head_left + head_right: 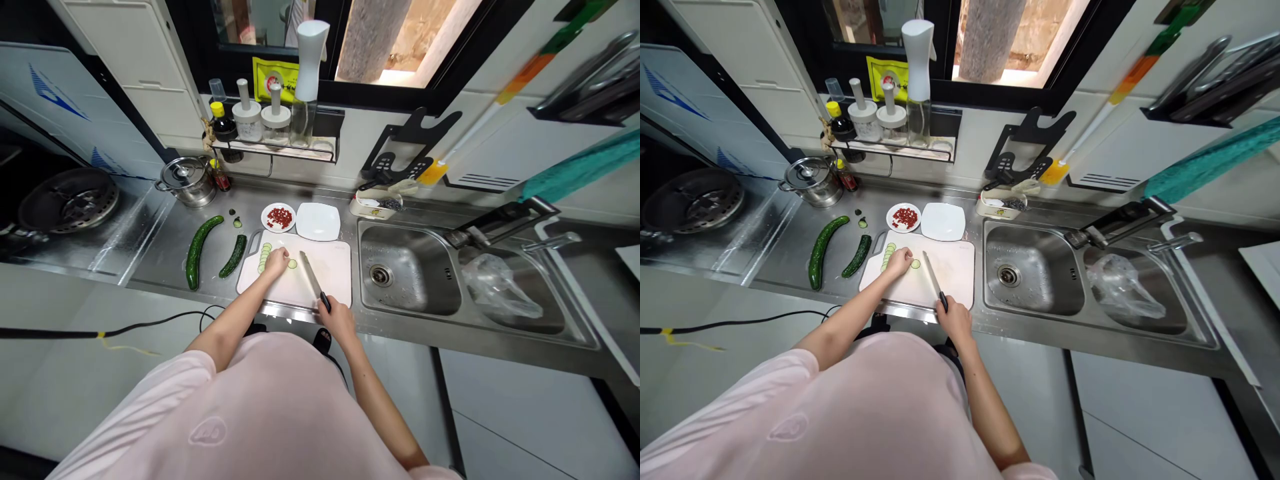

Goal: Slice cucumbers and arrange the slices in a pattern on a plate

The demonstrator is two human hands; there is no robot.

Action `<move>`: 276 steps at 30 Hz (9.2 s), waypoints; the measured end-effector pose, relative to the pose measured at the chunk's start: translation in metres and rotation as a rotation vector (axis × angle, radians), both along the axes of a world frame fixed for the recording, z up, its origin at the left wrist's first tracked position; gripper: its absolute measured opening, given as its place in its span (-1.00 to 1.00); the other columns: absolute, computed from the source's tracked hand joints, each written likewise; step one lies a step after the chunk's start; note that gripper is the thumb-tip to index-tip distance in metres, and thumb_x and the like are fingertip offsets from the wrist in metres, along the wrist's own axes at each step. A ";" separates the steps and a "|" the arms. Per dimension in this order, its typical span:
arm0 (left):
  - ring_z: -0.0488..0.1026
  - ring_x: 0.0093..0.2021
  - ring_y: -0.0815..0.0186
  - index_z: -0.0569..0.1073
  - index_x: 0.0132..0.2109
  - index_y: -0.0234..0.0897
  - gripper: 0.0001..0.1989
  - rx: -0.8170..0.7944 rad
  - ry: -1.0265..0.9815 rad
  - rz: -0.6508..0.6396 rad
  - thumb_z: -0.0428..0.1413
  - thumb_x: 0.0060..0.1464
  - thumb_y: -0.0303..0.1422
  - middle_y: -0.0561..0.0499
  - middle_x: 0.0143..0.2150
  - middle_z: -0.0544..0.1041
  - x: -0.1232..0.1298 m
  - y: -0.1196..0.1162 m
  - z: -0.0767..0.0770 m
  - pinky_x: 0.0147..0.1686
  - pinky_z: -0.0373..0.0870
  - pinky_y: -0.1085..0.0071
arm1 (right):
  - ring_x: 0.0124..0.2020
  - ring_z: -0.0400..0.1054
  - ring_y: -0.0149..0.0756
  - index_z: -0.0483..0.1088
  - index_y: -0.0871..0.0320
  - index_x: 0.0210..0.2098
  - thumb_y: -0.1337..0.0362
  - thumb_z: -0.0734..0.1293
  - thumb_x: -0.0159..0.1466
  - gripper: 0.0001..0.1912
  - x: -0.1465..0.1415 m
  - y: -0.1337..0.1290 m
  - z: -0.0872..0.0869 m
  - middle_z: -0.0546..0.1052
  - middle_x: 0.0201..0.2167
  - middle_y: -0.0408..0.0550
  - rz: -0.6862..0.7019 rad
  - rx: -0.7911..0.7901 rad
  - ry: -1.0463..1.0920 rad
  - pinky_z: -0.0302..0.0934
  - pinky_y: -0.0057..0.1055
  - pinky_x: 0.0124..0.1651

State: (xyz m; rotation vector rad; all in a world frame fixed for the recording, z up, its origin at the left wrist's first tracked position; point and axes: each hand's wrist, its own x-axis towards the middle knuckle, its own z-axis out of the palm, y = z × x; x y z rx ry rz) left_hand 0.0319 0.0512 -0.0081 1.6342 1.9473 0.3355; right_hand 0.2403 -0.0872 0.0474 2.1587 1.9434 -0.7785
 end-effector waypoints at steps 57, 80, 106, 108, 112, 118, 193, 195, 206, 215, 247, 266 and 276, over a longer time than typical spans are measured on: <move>0.41 -0.24 0.29 0.45 -0.25 -0.20 -0.86 -0.050 -0.017 -0.013 0.14 -0.03 -0.37 0.00 -0.26 0.53 -0.004 0.011 -0.007 -0.22 0.24 0.44 | -0.22 0.44 -0.14 0.28 0.19 -0.13 0.13 0.03 0.36 -0.66 -0.033 -0.015 0.012 0.53 -0.32 0.08 0.126 -0.033 -0.098 0.15 -0.35 -0.20; 0.40 -0.25 0.31 0.44 -0.25 -0.19 -0.86 -0.055 0.016 -0.028 0.12 -0.03 -0.38 0.03 -0.28 0.53 -0.004 0.012 -0.008 -0.28 0.23 0.46 | -0.19 0.43 -0.13 0.27 0.20 -0.13 0.14 0.02 0.37 -0.68 -0.027 -0.013 0.010 0.53 -0.27 0.13 0.159 -0.074 -0.058 0.15 -0.32 -0.17; 0.41 -0.23 0.31 0.45 -0.24 -0.18 -0.85 -0.072 0.013 -0.016 0.14 -0.03 -0.35 0.03 -0.24 0.53 -0.004 0.013 -0.010 -0.24 0.25 0.46 | -0.17 0.43 -0.11 0.28 0.20 -0.10 0.11 0.01 0.36 -0.63 -0.024 -0.002 0.010 0.53 -0.24 0.12 0.184 -0.097 -0.048 0.16 -0.32 -0.19; 0.40 -0.23 0.31 0.45 -0.25 -0.18 -0.86 -0.071 0.014 -0.020 0.14 -0.03 -0.35 0.03 -0.24 0.53 -0.005 0.013 -0.009 -0.24 0.24 0.46 | -0.17 0.43 -0.11 0.29 0.19 -0.11 0.11 0.01 0.36 -0.63 -0.024 -0.001 0.010 0.52 -0.24 0.13 0.182 -0.103 -0.048 0.16 -0.31 -0.18; 0.40 -0.25 0.31 0.44 -0.25 -0.19 -0.86 -0.070 0.013 -0.020 0.15 -0.03 -0.34 0.02 -0.26 0.52 -0.005 0.013 -0.010 -0.25 0.25 0.47 | -0.17 0.42 -0.11 0.29 0.19 -0.11 0.12 0.01 0.36 -0.64 -0.026 0.000 0.013 0.52 -0.23 0.12 0.180 -0.108 -0.052 0.16 -0.31 -0.18; 0.41 -0.25 0.31 0.45 -0.24 -0.18 -0.86 -0.089 0.010 -0.007 0.15 -0.02 -0.34 0.03 -0.26 0.53 -0.004 0.012 -0.008 -0.24 0.25 0.47 | -0.14 0.41 -0.13 0.28 0.20 -0.09 0.13 0.02 0.37 -0.65 -0.025 -0.003 0.021 0.52 -0.21 0.13 0.165 -0.147 -0.054 0.15 -0.32 -0.15; 0.41 -0.25 0.32 0.46 -0.24 -0.19 -0.85 -0.069 -0.005 -0.013 0.13 -0.04 -0.38 0.03 -0.26 0.53 -0.005 0.013 -0.011 -0.27 0.24 0.47 | -0.14 0.40 -0.10 0.30 0.20 -0.10 0.12 0.01 0.35 -0.63 -0.014 -0.018 0.016 0.51 -0.20 0.15 0.146 -0.167 -0.022 0.13 -0.31 -0.16; 0.41 -0.27 0.32 0.46 -0.25 -0.20 -0.85 -0.067 -0.005 -0.014 0.13 -0.04 -0.38 0.03 -0.28 0.53 -0.005 0.013 -0.012 -0.28 0.24 0.47 | -0.14 0.40 -0.10 0.30 0.20 -0.10 0.12 0.02 0.35 -0.64 -0.016 -0.015 0.016 0.51 -0.21 0.14 0.144 -0.169 -0.021 0.14 -0.32 -0.17; 0.41 -0.26 0.31 0.45 -0.25 -0.20 -0.86 -0.054 0.001 -0.024 0.15 -0.04 -0.34 0.02 -0.28 0.53 -0.006 0.014 -0.014 -0.25 0.25 0.46 | -0.16 0.42 -0.10 0.30 0.20 -0.11 0.12 0.02 0.35 -0.64 -0.026 -0.004 0.009 0.52 -0.24 0.13 0.144 -0.121 -0.023 0.15 -0.30 -0.17; 0.40 -0.29 0.32 0.44 -0.27 -0.19 -0.86 -0.044 0.001 -0.019 0.14 -0.05 -0.35 0.04 -0.31 0.52 -0.005 0.014 -0.017 -0.30 0.23 0.47 | -0.15 0.41 -0.11 0.29 0.19 -0.10 0.13 0.02 0.35 -0.64 -0.026 -0.005 0.009 0.52 -0.22 0.13 0.134 -0.132 -0.032 0.14 -0.30 -0.16; 0.39 -0.12 0.22 0.41 -0.11 -0.26 -0.78 0.074 0.078 -0.087 -0.01 0.09 -0.42 -0.13 -0.16 0.45 0.002 -0.007 -0.007 -0.10 0.25 0.36 | -0.14 0.40 -0.09 0.30 0.20 -0.08 0.02 -0.02 0.36 -0.54 -0.011 -0.027 0.008 0.51 -0.21 0.14 0.134 -0.144 -0.012 0.14 -0.28 -0.15; 0.33 -0.03 0.21 0.38 0.02 -0.24 -0.69 0.103 0.062 -0.129 0.00 0.12 -0.37 -0.12 -0.06 0.34 0.005 -0.030 0.001 0.03 0.22 0.36 | -0.15 0.40 -0.19 0.31 0.12 -0.06 0.03 0.01 0.36 -0.59 0.001 -0.034 0.015 0.52 -0.22 0.05 0.069 -0.115 -0.006 0.09 -0.42 -0.22; 0.32 -0.04 0.20 0.41 -0.04 -0.23 -0.74 0.174 0.073 -0.153 0.00 0.12 -0.35 -0.11 -0.09 0.34 0.007 -0.035 -0.001 0.00 0.22 0.35 | -0.18 0.39 -0.22 0.31 0.15 -0.06 -0.03 -0.05 0.37 -0.50 -0.007 -0.014 0.006 0.51 -0.24 0.06 -0.027 -0.066 0.015 0.07 -0.44 -0.23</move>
